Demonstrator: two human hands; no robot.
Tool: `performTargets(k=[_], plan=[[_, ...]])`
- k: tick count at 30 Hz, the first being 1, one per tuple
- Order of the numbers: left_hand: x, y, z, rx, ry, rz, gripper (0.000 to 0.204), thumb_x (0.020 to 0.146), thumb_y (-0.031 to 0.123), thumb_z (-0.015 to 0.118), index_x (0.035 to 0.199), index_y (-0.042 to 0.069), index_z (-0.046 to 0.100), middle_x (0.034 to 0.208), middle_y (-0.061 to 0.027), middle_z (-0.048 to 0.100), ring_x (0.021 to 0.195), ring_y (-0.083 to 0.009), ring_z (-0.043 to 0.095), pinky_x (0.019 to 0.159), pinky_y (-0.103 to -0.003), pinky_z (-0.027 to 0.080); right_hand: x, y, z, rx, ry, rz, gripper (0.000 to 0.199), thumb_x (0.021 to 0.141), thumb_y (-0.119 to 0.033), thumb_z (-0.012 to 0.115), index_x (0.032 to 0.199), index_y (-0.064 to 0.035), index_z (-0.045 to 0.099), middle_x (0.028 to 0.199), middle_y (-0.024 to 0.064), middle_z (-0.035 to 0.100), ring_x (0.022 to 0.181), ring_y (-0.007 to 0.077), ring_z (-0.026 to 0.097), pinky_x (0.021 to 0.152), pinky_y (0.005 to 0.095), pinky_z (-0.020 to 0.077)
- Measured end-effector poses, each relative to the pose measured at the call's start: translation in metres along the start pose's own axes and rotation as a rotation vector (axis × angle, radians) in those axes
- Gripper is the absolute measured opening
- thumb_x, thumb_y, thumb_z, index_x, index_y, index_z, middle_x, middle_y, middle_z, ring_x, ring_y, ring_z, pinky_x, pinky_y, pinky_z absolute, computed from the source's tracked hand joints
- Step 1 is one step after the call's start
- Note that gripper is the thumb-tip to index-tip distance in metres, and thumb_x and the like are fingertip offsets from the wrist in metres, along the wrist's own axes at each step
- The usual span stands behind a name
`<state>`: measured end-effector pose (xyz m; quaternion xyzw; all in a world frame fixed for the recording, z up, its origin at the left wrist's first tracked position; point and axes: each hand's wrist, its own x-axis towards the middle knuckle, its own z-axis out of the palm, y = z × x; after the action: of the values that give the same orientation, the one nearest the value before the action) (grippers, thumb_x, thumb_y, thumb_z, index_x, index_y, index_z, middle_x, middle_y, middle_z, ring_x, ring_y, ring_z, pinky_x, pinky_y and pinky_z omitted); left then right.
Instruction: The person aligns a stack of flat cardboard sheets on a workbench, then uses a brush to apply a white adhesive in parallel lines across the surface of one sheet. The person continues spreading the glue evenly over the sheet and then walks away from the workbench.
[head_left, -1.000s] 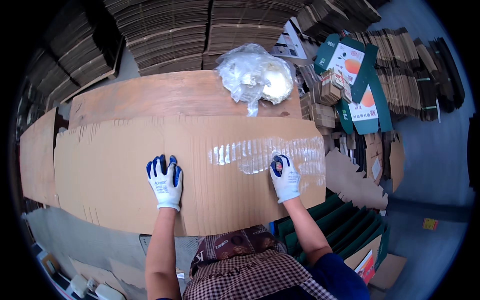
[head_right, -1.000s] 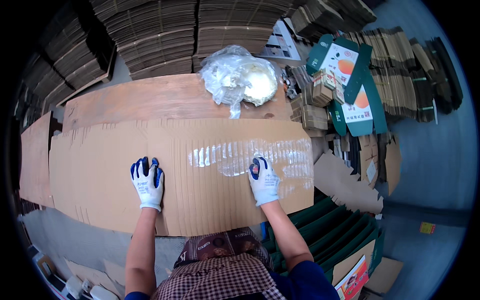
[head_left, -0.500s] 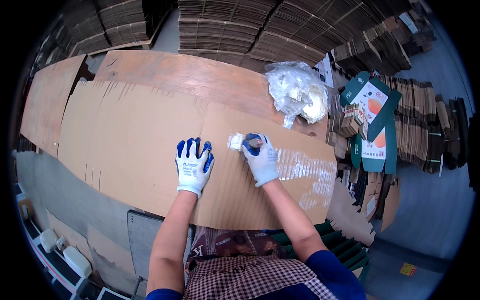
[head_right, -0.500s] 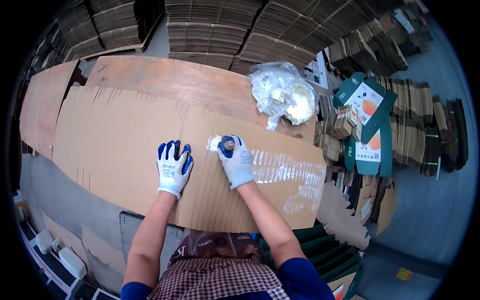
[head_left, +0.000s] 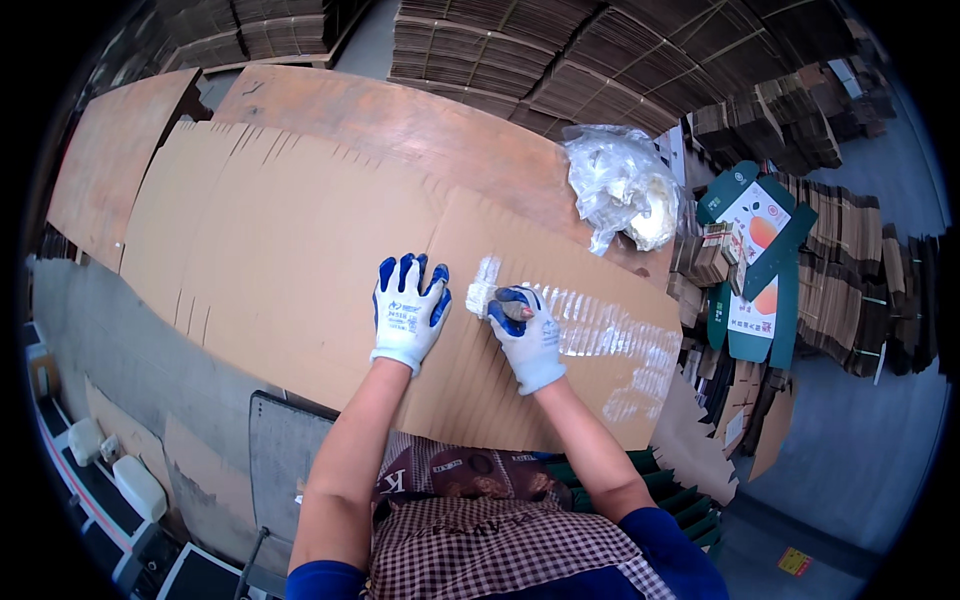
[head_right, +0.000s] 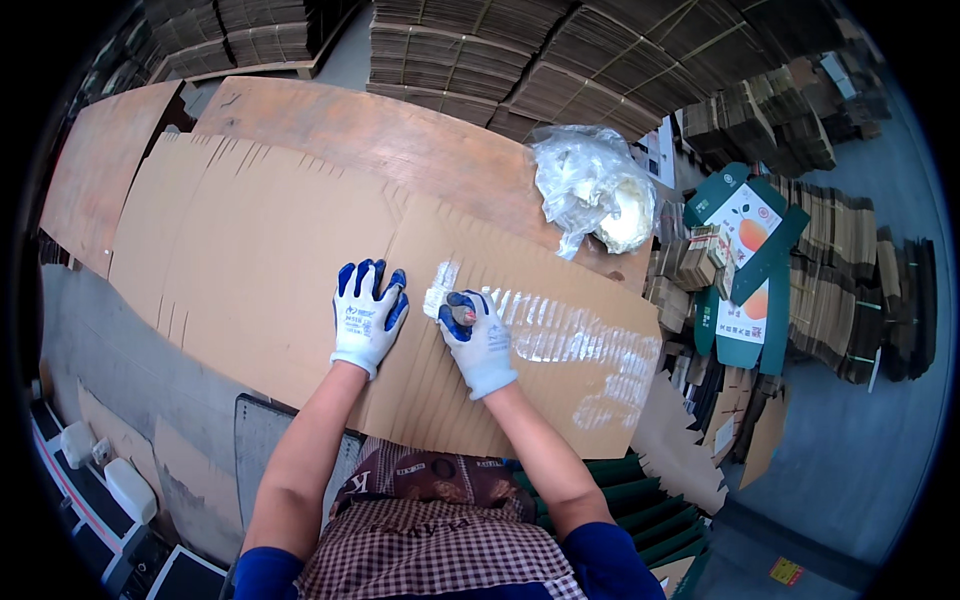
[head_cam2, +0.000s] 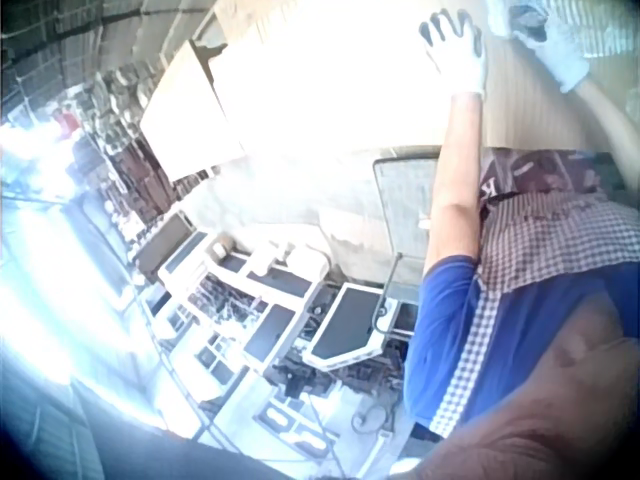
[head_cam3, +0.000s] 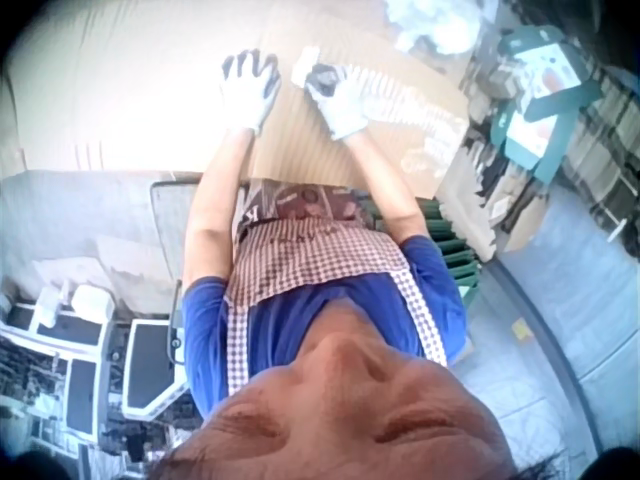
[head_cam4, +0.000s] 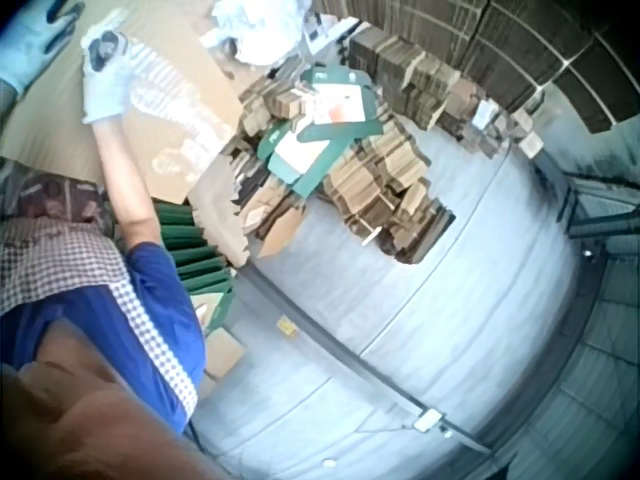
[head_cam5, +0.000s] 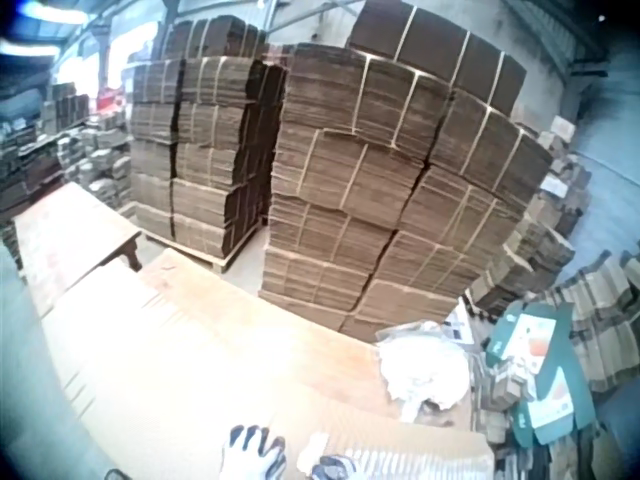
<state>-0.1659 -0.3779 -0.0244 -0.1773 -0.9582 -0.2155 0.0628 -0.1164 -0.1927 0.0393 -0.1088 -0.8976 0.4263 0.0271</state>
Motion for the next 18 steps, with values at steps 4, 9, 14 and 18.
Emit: performTargets(k=[4,9,14,18], plan=[[-0.001,0.001,-0.001,0.018,0.017,0.007,0.035,0.088,0.028,0.066,0.12,0.016,0.07,0.135,-0.0152,0.056,0.131,-0.035,0.046,0.114,-0.053,0.031,-0.018,-0.002,0.001,0.006,-0.017,-0.01,0.032,0.085,-0.023,0.076,0.11,-0.0066,0.065,0.113,0.0145,0.065,0.1,0.0357,0.066,0.086,0.0406,0.0538],[0.0,0.001,-0.001,0.017,0.0,-0.001,0.035,0.088,0.029,0.066,0.121,0.016,0.07,0.136,-0.0153,0.056,0.131,-0.0348,0.046,0.114,-0.053,0.03,-0.039,-0.007,0.001,-0.029,-0.047,-0.016,0.031,0.086,-0.023,0.076,0.111,-0.0072,0.065,0.112,0.0142,0.066,0.096,0.0363,0.068,0.083,0.0406,0.055],[-0.001,0.002,-0.001,0.017,0.005,-0.002,0.036,0.088,0.029,0.066,0.121,0.016,0.07,0.136,-0.015,0.056,0.131,-0.0349,0.046,0.115,-0.053,0.03,-0.065,-0.007,0.01,0.027,-0.11,-0.002,0.032,0.086,-0.022,0.077,0.112,-0.0081,0.065,0.109,0.0136,0.067,0.094,0.0354,0.069,0.081,0.041,0.0555],[-0.005,0.0,0.001,0.029,0.013,0.0,0.035,0.088,0.029,0.066,0.121,0.016,0.07,0.136,-0.0149,0.056,0.131,-0.0351,0.046,0.115,-0.053,0.03,-0.075,-0.02,0.002,0.05,-0.073,-0.043,0.031,0.085,-0.02,0.077,0.111,-0.0077,0.065,0.11,0.0131,0.067,0.093,0.035,0.069,0.081,0.0402,0.056]])
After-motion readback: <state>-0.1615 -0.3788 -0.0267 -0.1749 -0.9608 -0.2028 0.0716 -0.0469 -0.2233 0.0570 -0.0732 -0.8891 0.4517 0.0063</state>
